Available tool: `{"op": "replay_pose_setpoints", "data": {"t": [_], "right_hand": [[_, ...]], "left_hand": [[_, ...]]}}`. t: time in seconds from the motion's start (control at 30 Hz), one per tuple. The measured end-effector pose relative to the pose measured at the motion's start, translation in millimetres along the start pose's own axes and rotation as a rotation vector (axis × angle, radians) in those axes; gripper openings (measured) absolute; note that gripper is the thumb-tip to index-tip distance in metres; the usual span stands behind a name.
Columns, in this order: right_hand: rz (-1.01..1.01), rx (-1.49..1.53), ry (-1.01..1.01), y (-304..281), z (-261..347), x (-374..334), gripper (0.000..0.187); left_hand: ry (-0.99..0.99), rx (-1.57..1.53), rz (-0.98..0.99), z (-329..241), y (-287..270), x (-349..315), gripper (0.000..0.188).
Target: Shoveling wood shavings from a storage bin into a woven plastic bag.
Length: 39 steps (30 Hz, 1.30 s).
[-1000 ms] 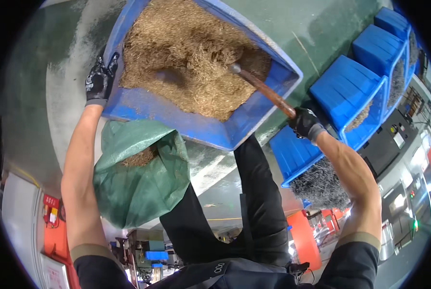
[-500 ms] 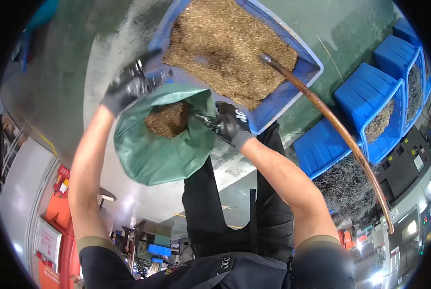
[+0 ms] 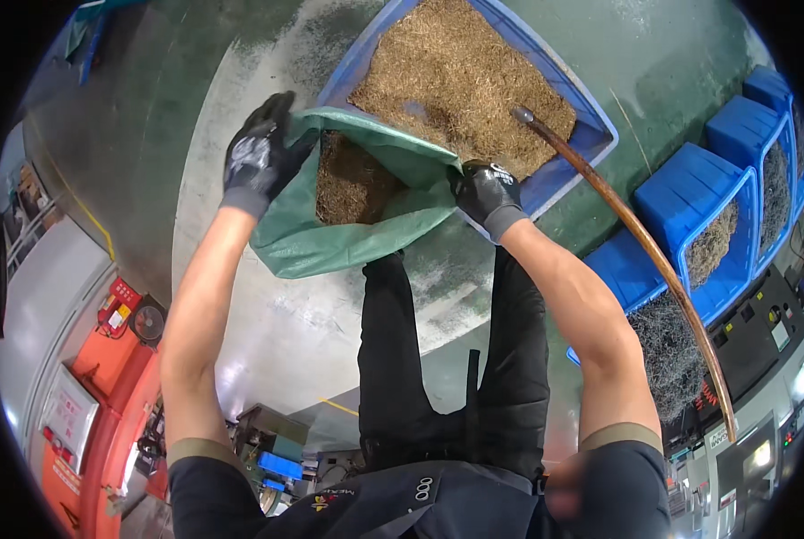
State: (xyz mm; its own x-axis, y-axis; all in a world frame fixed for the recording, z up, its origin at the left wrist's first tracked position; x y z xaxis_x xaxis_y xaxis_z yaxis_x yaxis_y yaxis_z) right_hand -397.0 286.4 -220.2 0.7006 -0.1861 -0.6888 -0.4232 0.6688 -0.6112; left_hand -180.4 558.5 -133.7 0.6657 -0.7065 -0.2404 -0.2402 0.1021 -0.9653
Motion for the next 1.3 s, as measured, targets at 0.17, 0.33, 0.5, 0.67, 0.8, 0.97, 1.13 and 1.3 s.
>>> {"op": "replay_pose_setpoints", "data": {"t": [0.17,0.33,0.5,0.67,0.8,0.97,1.13,1.3], "right_hand": [[-0.191,0.144,-0.010,-14.3,-5.6,-10.7,0.048],[-0.297,0.114,-0.117,-21.8,34.7,0.9,0.073],[-0.099,0.196,-0.015,-15.4,56.8,9.5,0.036],[-0.143,0.263,-0.079,-11.2,51.1,3.5,0.027],[-0.354,0.355,-0.281,-10.2,19.6,9.8,0.044],[-0.408,0.060,-0.086,-17.2,-97.0,60.3,0.051],[0.222,-0.421,0.125,11.1,-193.0,151.3,0.058],[0.655,0.575,0.603,18.6,-223.2,207.2,0.057]], "left_hand": [[-0.227,0.010,-0.174,-11.5,-29.8,-106.0,0.077],[-1.072,-0.842,0.070,-21.6,14.7,-162.1,0.054],[-0.846,-1.142,-0.213,-57.9,24.0,-187.5,0.032],[-1.251,-1.551,-0.391,-67.1,36.0,-238.7,0.037],[-1.037,-1.313,-0.215,-57.2,51.8,-235.9,0.033],[-1.038,-1.326,-0.296,-68.8,55.9,-229.5,0.030],[-0.901,-0.969,-0.234,-81.5,55.0,-233.6,0.025],[-1.034,-0.804,-0.131,-96.3,56.1,-236.2,0.028]]}}
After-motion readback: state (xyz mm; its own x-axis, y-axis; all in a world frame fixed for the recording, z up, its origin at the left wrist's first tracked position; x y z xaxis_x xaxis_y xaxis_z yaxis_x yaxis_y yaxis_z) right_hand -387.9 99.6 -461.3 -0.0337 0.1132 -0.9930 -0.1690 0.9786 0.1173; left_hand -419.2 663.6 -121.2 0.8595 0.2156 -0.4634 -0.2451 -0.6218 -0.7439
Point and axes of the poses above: each hand's wrist, its own x-axis towards the middle knuckle, its own y-axis out of the palm, z = x × y, the point moved 1 cm from there along x, towards the middle knuckle, and after that the axes turned 5 degrees about y, right-handed, at the moved point
